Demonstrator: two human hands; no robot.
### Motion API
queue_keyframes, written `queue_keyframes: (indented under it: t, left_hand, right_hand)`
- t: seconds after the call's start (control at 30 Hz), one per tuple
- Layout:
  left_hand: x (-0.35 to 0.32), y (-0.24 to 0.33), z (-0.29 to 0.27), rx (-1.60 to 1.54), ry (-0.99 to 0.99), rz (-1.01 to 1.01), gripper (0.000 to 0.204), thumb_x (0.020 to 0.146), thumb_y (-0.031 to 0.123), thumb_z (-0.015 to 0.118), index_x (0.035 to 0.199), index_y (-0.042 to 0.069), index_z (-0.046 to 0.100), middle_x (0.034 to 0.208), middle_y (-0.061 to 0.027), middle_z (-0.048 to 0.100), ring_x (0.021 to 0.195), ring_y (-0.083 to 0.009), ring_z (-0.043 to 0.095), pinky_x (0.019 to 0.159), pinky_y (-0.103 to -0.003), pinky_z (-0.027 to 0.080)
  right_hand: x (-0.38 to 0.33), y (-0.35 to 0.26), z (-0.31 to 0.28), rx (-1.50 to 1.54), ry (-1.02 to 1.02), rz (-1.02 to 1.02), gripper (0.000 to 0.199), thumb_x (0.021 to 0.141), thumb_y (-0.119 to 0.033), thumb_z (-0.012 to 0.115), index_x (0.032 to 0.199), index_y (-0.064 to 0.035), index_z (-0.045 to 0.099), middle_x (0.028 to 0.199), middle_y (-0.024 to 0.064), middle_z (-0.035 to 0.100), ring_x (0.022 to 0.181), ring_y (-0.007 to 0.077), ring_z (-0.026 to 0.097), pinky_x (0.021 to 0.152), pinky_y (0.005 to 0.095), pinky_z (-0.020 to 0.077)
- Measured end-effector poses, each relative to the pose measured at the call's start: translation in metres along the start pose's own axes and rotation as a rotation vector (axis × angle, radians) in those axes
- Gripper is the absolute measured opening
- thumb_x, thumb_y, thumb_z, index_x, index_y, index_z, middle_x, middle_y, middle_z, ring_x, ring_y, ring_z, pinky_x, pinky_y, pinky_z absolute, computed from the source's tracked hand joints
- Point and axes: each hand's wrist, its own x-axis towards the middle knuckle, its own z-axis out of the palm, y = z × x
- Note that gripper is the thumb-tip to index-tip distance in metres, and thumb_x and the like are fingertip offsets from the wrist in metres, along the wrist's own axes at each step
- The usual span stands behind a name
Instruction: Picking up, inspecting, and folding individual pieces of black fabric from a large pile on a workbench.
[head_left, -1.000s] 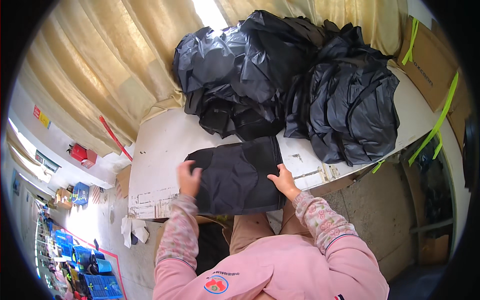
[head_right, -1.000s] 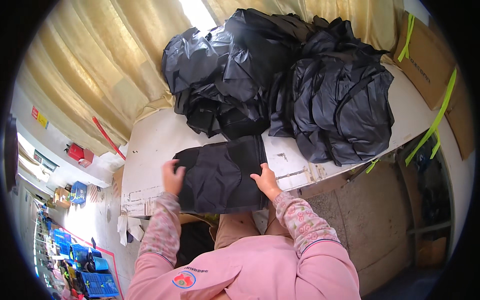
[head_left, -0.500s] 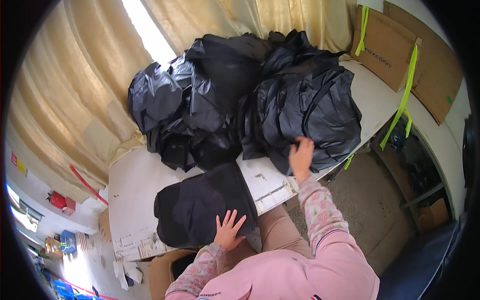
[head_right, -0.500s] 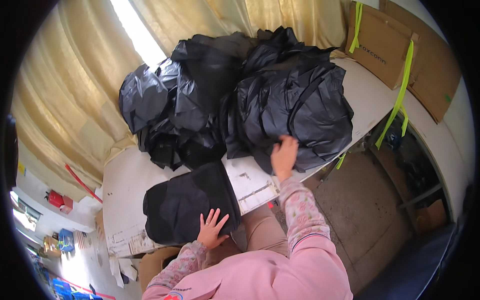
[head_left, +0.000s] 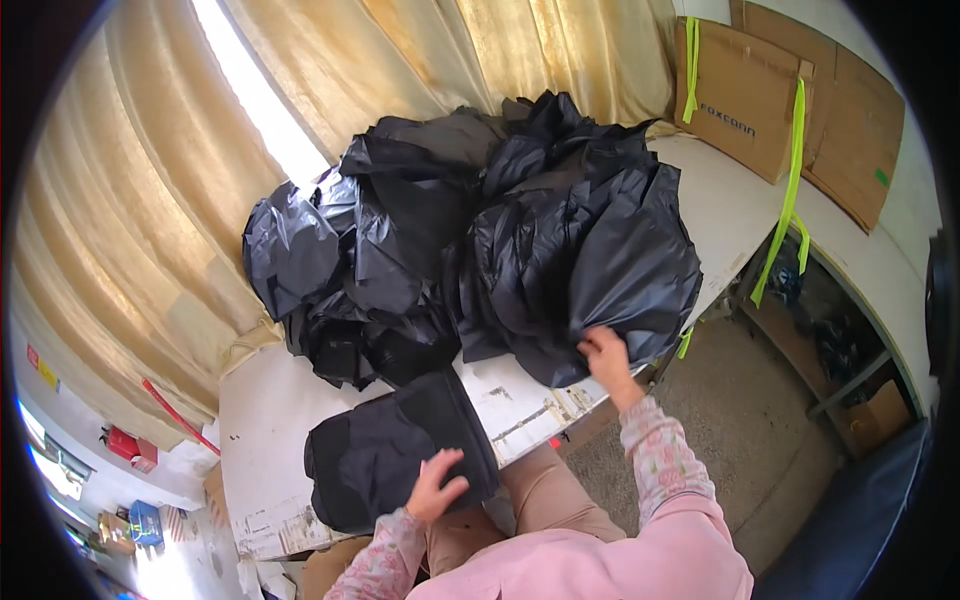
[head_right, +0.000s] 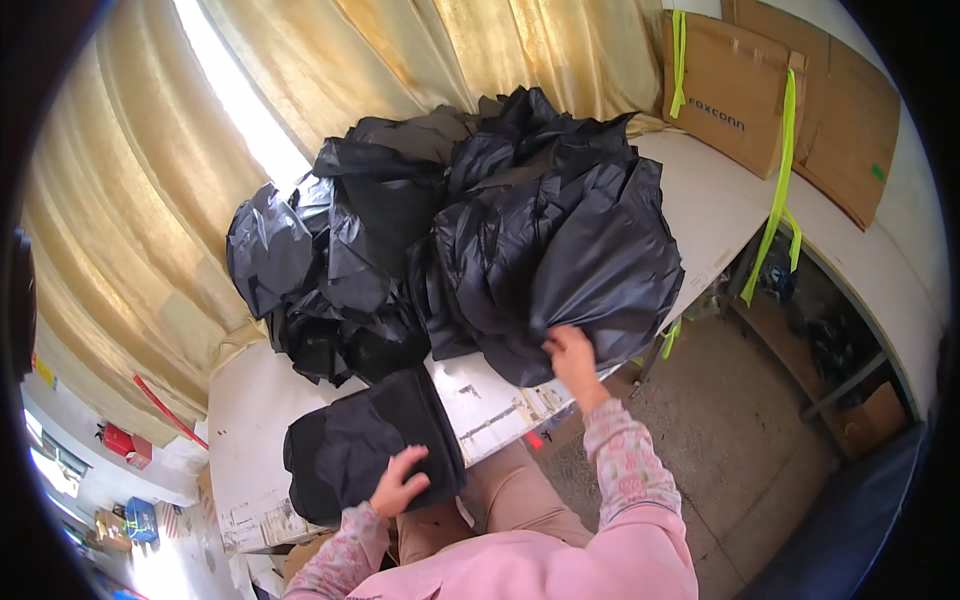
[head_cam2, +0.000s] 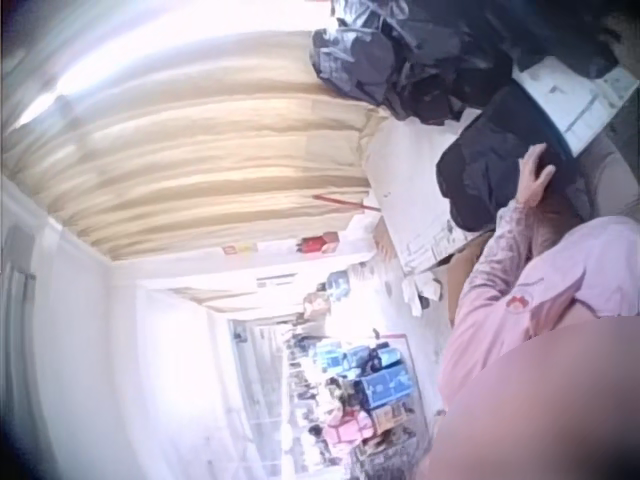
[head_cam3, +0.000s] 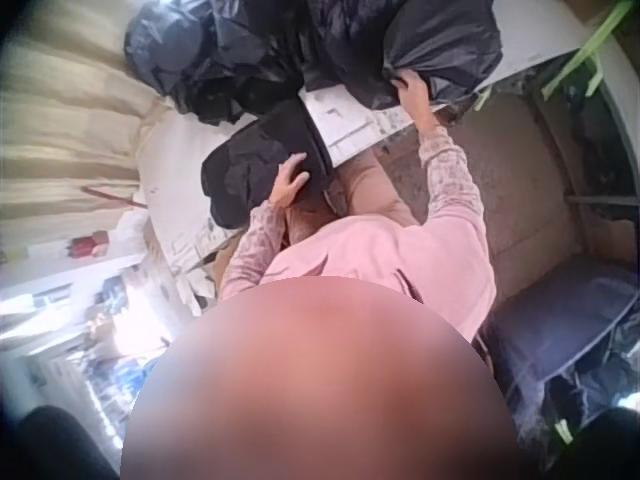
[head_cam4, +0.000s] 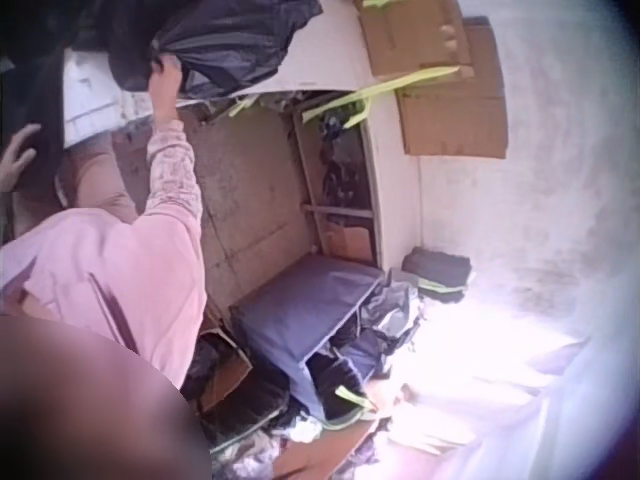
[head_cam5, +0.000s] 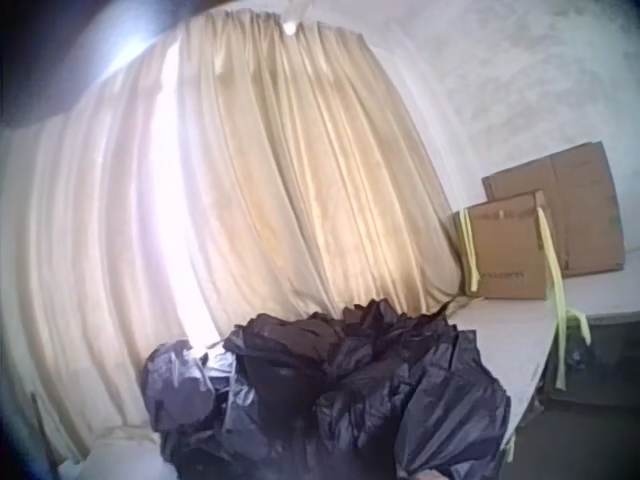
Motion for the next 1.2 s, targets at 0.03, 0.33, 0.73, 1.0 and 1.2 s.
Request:
queue_keyframes:
  t: [0.03,0.33,0.73,1.0,1.2]
  left_hand:
    - [0.015,0.002,-0.006,-0.208,0.066,0.059,0.061,0.087,0.028,0.068,0.14,0.012,0.044,0.142,-0.0135,0.043,0.134,-0.0287,0.039,0.111,-0.047,0.027]
    - [0.123,0.035,0.072,-0.447,-0.032,-0.16,0.06,0.083,0.002,0.066,0.138,0.002,0.041,0.082,-0.0047,0.06,0.064,-0.0102,0.055,0.056,-0.025,0.047]
    - [0.069,0.138,0.085,-0.251,-0.06,0.347,0.036,0.082,0.01,0.072,0.117,0.008,0.063,0.09,-0.0055,0.056,0.074,-0.0137,0.052,0.065,-0.027,0.045]
    - [0.112,0.094,-0.019,0.072,0.153,0.368,0.113,0.065,0.028,0.083,0.152,0.011,0.012,0.157,-0.0211,0.007,0.145,-0.0386,0.01,0.115,-0.051,0.012]
    - [0.103,0.138,-0.021,-0.001,-0.144,0.554,0.091,0.078,0.026,0.071,0.152,0.011,0.019,0.159,-0.0179,0.003,0.147,-0.0337,0.007,0.116,-0.053,0.004]
  right_hand:
    - [-0.017,-0.022,0.001,0.086,-0.123,-0.037,0.019,0.074,-0.003,0.069,0.092,0.0003,0.065,0.092,0.0153,0.065,0.09,0.034,0.061,0.08,0.0395,0.0496]
    - [-0.107,-0.048,0.007,0.505,-0.122,0.478,0.033,0.087,-0.018,0.069,0.116,-0.0049,0.059,0.114,0.0083,0.059,0.098,0.0163,0.059,0.079,0.0307,0.0507]
    - [-0.086,-0.034,0.018,0.526,-0.16,0.573,0.024,0.089,-0.011,0.064,0.108,0.0028,0.066,0.092,0.0044,0.069,0.086,0.0121,0.06,0.08,0.0261,0.0468]
    - [-0.056,-0.153,-0.043,1.061,-0.815,0.476,0.022,0.095,-0.009,0.057,0.114,-0.0007,0.063,0.101,-0.0051,0.064,0.088,0.0028,0.055,0.081,0.0211,0.0451]
    - [-0.033,-0.203,-0.086,1.146,-1.131,0.59,0.024,0.097,-0.015,0.056,0.117,-0.0011,0.061,0.093,-0.0055,0.061,0.085,0.0032,0.053,0.079,0.0229,0.045]
